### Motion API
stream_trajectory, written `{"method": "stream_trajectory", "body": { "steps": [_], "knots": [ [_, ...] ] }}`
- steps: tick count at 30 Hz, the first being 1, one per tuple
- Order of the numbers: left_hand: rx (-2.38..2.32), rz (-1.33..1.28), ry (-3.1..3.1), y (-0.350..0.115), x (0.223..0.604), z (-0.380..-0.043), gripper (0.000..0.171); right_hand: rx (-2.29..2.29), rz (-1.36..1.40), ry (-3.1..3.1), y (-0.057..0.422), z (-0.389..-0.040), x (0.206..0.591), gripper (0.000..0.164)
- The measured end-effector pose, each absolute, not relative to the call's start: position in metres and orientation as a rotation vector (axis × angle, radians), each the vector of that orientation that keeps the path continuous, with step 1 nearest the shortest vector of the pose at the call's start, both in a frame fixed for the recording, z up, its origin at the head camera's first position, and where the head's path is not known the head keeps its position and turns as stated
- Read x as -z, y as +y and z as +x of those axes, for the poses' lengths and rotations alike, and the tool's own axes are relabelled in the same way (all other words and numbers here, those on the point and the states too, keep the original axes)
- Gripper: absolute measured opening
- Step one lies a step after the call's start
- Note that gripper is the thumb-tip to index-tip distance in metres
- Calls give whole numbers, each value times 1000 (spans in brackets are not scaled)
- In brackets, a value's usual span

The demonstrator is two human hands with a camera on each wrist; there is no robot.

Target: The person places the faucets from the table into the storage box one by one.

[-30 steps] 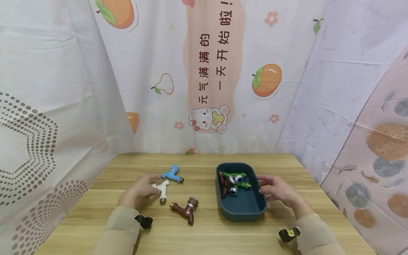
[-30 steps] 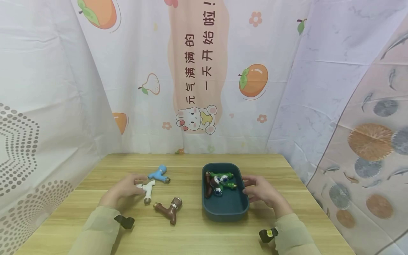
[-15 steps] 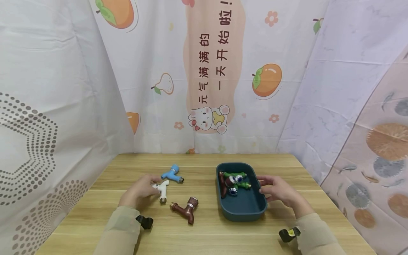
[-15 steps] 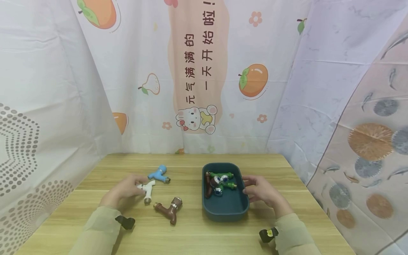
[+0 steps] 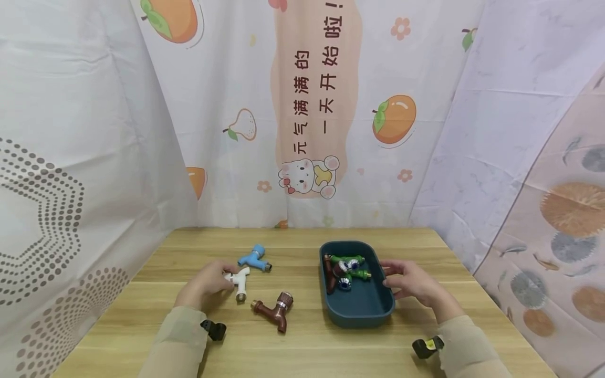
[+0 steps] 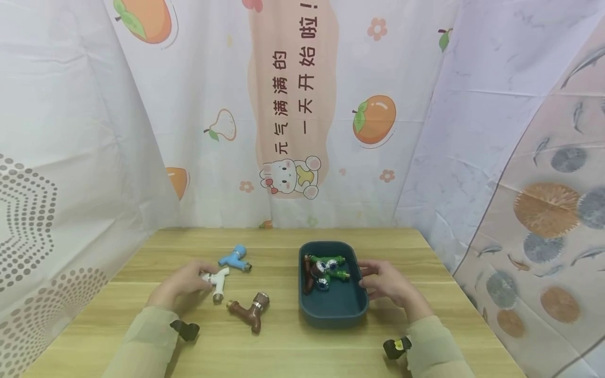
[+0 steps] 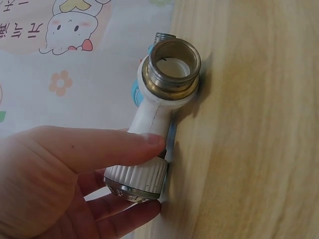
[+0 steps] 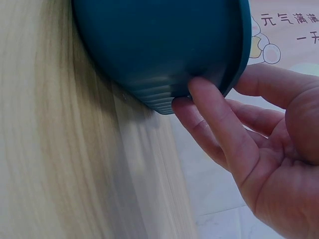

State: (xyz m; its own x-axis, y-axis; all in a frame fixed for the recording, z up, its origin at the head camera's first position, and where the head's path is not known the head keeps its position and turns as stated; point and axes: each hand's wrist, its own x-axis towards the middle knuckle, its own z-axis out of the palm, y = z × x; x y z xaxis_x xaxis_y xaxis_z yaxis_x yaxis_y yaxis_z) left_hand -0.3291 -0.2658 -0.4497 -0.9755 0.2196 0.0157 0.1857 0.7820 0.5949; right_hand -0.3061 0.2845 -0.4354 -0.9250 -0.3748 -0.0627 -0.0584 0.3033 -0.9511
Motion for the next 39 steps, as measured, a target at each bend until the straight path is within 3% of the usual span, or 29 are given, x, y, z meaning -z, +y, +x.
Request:
{"method": "stream_trajectory", "body": {
  "steps": [39],
  "knots": [
    [-962,361,2919,-265,441,-327,32,1649,-394,2309,285,-306,434,64]
  ]
}}
